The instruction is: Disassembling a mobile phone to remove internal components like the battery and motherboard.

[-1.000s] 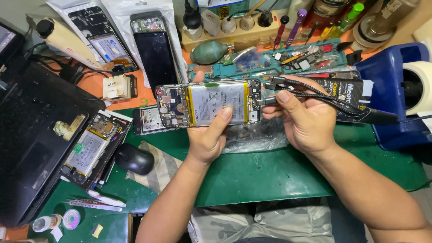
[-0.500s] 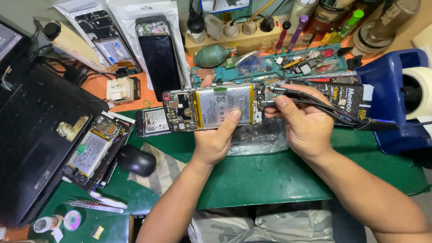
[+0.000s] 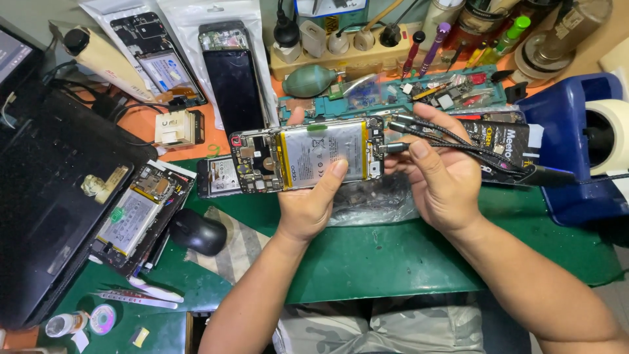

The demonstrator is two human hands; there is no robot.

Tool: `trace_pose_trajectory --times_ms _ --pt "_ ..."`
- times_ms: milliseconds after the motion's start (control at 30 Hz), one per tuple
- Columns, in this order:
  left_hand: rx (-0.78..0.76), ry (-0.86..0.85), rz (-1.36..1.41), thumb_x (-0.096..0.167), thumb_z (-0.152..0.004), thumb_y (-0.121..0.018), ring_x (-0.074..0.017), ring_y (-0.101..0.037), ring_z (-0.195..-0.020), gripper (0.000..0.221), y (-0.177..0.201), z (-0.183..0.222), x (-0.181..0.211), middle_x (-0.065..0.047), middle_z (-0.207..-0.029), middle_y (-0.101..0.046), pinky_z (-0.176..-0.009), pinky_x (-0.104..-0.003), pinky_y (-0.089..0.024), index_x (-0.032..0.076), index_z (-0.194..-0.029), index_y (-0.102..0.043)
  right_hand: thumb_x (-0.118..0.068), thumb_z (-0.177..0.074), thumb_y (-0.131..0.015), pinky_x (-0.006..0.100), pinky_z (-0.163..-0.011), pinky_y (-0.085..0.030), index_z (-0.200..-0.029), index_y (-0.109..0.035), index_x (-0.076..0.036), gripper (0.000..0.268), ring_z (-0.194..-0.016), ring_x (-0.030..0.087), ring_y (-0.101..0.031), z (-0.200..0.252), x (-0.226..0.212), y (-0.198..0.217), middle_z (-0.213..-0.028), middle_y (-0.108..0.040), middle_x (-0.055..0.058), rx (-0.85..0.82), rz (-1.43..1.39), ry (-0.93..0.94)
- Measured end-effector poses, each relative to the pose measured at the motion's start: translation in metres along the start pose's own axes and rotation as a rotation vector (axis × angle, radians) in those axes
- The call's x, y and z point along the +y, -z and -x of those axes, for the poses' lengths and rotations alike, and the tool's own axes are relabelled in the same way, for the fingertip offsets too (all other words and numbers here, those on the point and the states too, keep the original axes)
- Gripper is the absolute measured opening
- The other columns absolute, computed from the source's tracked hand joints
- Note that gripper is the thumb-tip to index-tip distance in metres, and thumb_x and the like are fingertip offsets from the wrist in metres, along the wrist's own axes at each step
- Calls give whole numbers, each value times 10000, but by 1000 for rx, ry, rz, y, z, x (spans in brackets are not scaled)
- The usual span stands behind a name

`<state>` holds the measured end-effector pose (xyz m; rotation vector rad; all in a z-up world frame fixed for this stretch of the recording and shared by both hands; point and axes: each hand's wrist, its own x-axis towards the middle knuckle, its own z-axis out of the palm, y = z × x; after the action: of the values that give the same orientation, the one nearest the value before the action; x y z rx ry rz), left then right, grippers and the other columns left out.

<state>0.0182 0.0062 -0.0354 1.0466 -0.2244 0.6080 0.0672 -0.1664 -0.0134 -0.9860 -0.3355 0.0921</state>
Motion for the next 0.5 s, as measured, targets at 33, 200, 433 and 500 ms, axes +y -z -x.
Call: trace_pose_trajectory --times_ms 33,200,433,500 --pt "2 -3 -1 -97 -933 -703 -245 -642 -1269 857 0 -1 1 -168 -1370 -671 -1105 -455 -541 103 -1637 -258 -78 -1023 -593 372 -756 -701 -1486 -382 51 525 -808 277 -759 -1 -1 0 -992 -713 274 -4 0 -1" --pt "46 -36 50 -82 -960 -676 -239 -647 -1269 819 4 -7 6 -157 -1377 -675 -1113 -448 -545 120 -1641 -268 -284 -1021 -590 314 -373 -601 -1467 -415 60 590 -440 206 -656 -1 -1 -2 -726 -669 220 -107 267 -316" --pt "124 -68 70 -83 -950 -678 -200 -657 -1230 669 22 -9 -2 -105 -1312 -716 -1071 -421 -565 144 -1543 -464 -387 -848 -724 528 -665 -613 -1140 -730 -7 480 -658 426 -768 5 -42 -18 -695 -789 207 -684 1422 -483" --pt "141 -50 90 -113 -890 -698 -256 -668 -1183 682 27 -7 -12 -173 -1276 -706 -1049 -483 -558 72 -1508 -478 -220 -861 -766 318 -380 -513 -769 -735 -141 126 -397 238 -588 19 -28 -7 -522 -595 23 -776 1039 452"
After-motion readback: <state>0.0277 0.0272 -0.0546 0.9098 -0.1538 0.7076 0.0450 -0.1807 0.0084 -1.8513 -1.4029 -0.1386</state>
